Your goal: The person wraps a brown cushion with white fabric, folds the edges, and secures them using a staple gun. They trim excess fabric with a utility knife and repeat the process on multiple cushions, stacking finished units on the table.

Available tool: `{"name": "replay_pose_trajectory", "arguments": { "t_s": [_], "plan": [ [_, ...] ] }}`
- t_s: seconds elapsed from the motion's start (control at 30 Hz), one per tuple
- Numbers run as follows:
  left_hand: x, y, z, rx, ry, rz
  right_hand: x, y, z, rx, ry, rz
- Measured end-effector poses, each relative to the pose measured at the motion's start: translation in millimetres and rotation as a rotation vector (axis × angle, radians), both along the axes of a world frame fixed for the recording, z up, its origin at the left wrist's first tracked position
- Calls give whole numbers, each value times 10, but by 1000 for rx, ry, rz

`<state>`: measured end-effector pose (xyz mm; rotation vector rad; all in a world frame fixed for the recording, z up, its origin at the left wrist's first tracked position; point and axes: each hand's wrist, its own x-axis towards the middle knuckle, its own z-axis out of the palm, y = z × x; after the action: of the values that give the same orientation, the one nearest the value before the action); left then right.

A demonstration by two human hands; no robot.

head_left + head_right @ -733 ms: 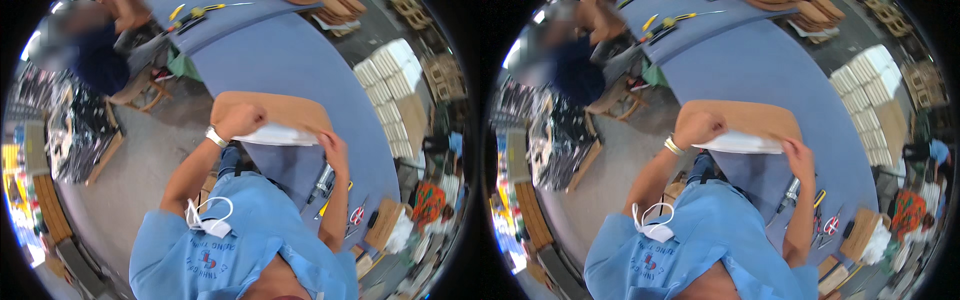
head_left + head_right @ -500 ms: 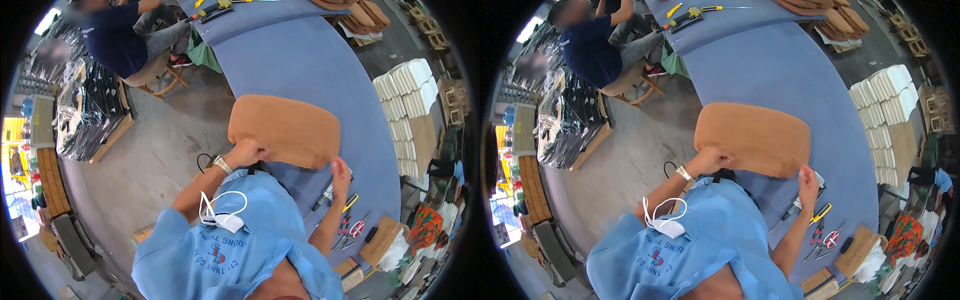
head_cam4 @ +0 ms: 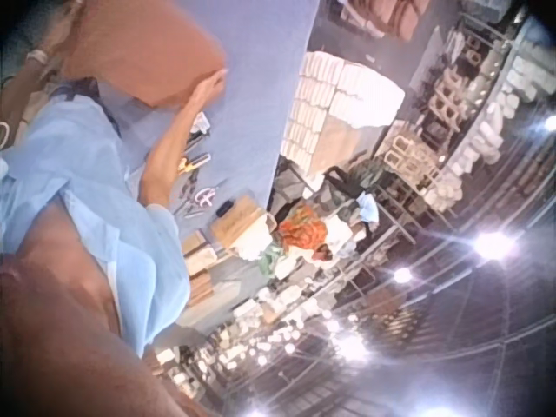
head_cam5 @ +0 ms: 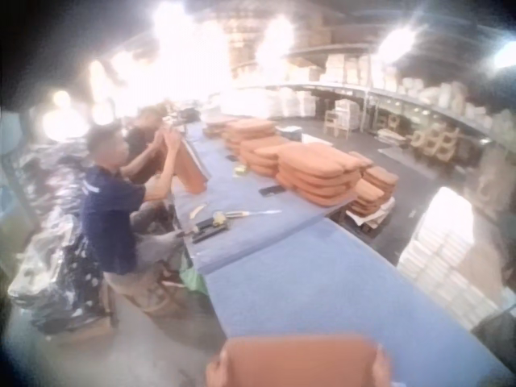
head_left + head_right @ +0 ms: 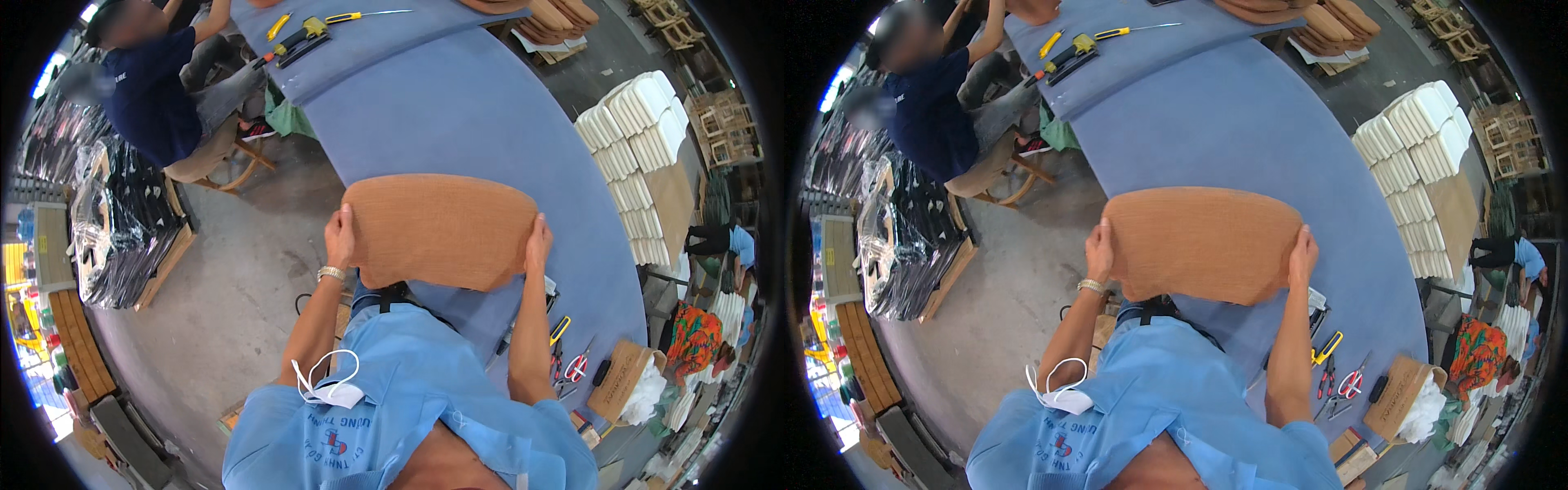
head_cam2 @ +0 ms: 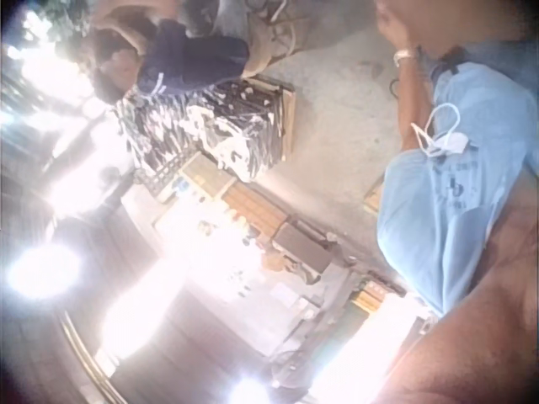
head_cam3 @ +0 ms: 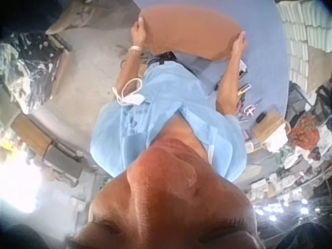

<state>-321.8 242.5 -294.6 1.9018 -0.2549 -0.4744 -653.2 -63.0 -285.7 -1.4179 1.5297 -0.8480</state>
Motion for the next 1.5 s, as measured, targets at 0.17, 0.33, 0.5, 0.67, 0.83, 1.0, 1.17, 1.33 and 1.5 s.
{"name": "replay_pose_trajectory", "arguments": {
  "t_s": [0.17, 0.33, 0.5, 0.67, 0.83, 1.0, 1.17, 1.33, 1.5],
  "plan": [
    [188, -80, 978, -421, -106, -378, -50, -182, 759, -128, -416, -119],
    [-254, -184, 1180, -99, -69, -756, 176, -424, 819, -478, -110, -73],
    [-677, 233, 1300, -42, 168, -1032, 567, -177, 715, -567, -14, -113],
    [-965, -314, 1416, -196, 265, -1171, 432, 128, 784, -586, -99, -128],
    [-1036, -909, 1179, 173, 191, -1179, -430, 380, 612, -499, -139, -174],
    [-830, -984, -84, 310, -413, -856, -536, 752, 567, -395, -112, -234],
    [-640, -1337, 15, 399, -214, -1011, -588, 655, 453, -408, -218, -290],
    [-503, -1435, 46, 57, 94, -854, -581, 356, 524, -282, -235, -141],
    [-849, -1802, 414, 329, -73, -1076, -445, 242, 687, -432, 21, -54]
  ]
}}
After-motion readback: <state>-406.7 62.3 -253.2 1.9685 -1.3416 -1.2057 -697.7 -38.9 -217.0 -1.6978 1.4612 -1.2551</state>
